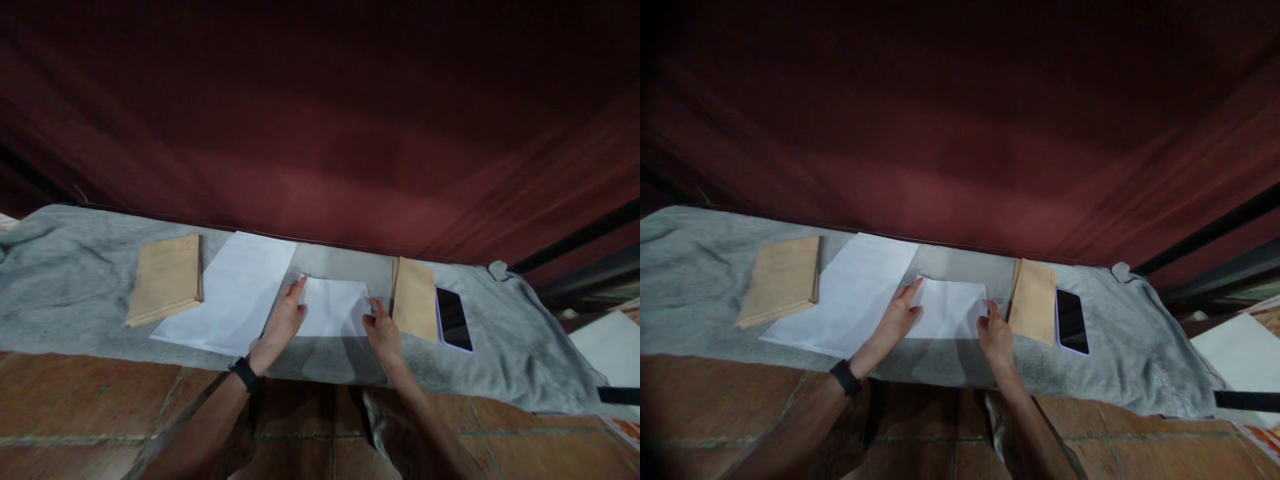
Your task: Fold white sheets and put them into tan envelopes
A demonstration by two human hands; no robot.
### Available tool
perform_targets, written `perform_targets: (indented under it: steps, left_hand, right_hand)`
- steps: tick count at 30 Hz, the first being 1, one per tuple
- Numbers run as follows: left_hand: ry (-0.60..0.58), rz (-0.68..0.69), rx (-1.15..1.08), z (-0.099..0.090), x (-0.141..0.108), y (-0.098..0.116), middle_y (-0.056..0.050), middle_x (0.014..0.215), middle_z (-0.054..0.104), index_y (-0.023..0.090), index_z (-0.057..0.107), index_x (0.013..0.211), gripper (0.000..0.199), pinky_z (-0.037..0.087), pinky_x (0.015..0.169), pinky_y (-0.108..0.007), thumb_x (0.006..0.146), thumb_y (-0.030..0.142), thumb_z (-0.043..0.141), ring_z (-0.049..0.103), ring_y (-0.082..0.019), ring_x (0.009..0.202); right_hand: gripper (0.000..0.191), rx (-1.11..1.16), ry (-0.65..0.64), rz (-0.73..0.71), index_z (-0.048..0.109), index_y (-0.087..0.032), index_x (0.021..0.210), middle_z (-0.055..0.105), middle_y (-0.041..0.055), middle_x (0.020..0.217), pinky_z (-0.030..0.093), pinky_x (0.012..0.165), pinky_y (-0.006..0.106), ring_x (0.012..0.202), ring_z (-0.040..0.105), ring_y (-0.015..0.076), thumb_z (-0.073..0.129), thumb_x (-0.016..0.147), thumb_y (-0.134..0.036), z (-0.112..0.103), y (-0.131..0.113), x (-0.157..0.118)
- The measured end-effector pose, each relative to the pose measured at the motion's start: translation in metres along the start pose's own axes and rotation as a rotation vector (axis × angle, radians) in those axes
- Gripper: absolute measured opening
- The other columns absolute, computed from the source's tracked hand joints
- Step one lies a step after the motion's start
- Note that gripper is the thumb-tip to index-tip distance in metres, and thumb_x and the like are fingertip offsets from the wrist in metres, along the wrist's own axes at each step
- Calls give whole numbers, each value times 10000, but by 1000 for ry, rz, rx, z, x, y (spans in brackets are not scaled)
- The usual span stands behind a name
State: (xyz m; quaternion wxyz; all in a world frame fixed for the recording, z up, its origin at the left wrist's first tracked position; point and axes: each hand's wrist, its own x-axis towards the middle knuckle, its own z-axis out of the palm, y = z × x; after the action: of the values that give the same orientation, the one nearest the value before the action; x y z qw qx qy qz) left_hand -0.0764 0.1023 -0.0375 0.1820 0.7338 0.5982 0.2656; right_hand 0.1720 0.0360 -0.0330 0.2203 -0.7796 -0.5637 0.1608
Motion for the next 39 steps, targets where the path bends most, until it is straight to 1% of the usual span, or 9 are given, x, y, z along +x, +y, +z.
perform_targets:
  steps: [4, 9, 12, 14, 19, 23, 26, 33, 39]
  left_hand:
    - [6, 45, 35, 0, -3, 1, -160, 1427, 561, 151, 514, 1471, 649, 518, 1105, -420, 833, 35, 541, 670, -276, 1188]
    - [83, 130, 155, 0, -8, 5, -183, 1544, 465, 152, 533, 1436, 587, 462, 1156, -468, 861, 37, 508, 552, -311, 1357]
    - [82, 223, 237, 12, -18, 15, -195, 1606, 399, 138, 500, 1457, 520, 427, 1172, -497, 940, 108, 458, 448, -316, 1453]
    - [41, 283, 250, 26, -31, 24, -200, 1617, 392, 114, 452, 1494, 510, 412, 1184, -481, 992, 203, 438, 395, -297, 1492]
    - [-45, 430, 380, 57, -64, 36, -203, 1653, 318, 57, 204, 1616, 672, 273, 1257, -493, 965, 128, 355, 275, -272, 1551]
    - [-37, 426, 435, 60, -70, 32, -214, 1651, 306, 62, 61, 1634, 718, 283, 1248, -510, 969, 129, 322, 298, -280, 1540]
    - [-37, 409, 451, 56, -67, 28, -208, 1649, 313, 54, 44, 1632, 710, 280, 1253, -494, 970, 112, 295, 284, -262, 1544]
    - [19, 295, 437, 44, -61, 25, -224, 1626, 352, 11, 316, 1570, 639, 310, 1243, -467, 1034, 355, 370, 305, -296, 1535]
    - [32, 208, 424, 37, -58, 17, -232, 1613, 365, 14, 367, 1553, 678, 323, 1232, -499, 1041, 459, 354, 339, -319, 1519]
  right_hand:
    - [467, -120, -51, -31, 547, -177, 1388, 743, 103, 1131, 507, 817, 292, 960, 727, 221, 491, 925, -206, -2, -2, -5]
    - [449, -243, 114, -162, 582, -124, 1369, 700, 173, 1135, 498, 947, 407, 1072, 658, 297, 497, 940, -227, -1, 1, -11]
    - [441, -175, 184, -307, 576, -109, 1384, 670, 197, 1235, 488, 1005, 474, 1181, 605, 314, 441, 998, -276, 8, -5, -14]
    - [475, -89, 150, -434, 522, -115, 1447, 596, 190, 1412, 471, 1070, 476, 1312, 543, 290, 388, 1039, -320, 18, -14, -20]
    - [565, -107, -19, -632, 294, -110, 1603, 377, 158, 1638, 351, 1214, 495, 1527, 326, 249, 284, 1078, -318, 44, -29, -38]
    - [579, -181, -16, -599, 287, -90, 1604, 375, 170, 1635, 317, 1235, 495, 1532, 324, 252, 289, 1085, -344, 50, -25, -43]
    - [588, -231, 16, -593, 294, -98, 1605, 370, 163, 1638, 296, 1244, 488, 1539, 308, 250, 287, 1089, -379, 49, -17, -41]
    - [669, -335, 119, -547, 315, -69, 1594, 372, 186, 1629, 274, 1240, 484, 1521, 337, 283, 317, 1077, -494, 48, -4, -38]
    - [662, -393, 206, -489, 352, -25, 1567, 412, 210, 1603, 281, 1224, 481, 1495, 377, 298, 294, 1085, -474, 43, 4, -37]
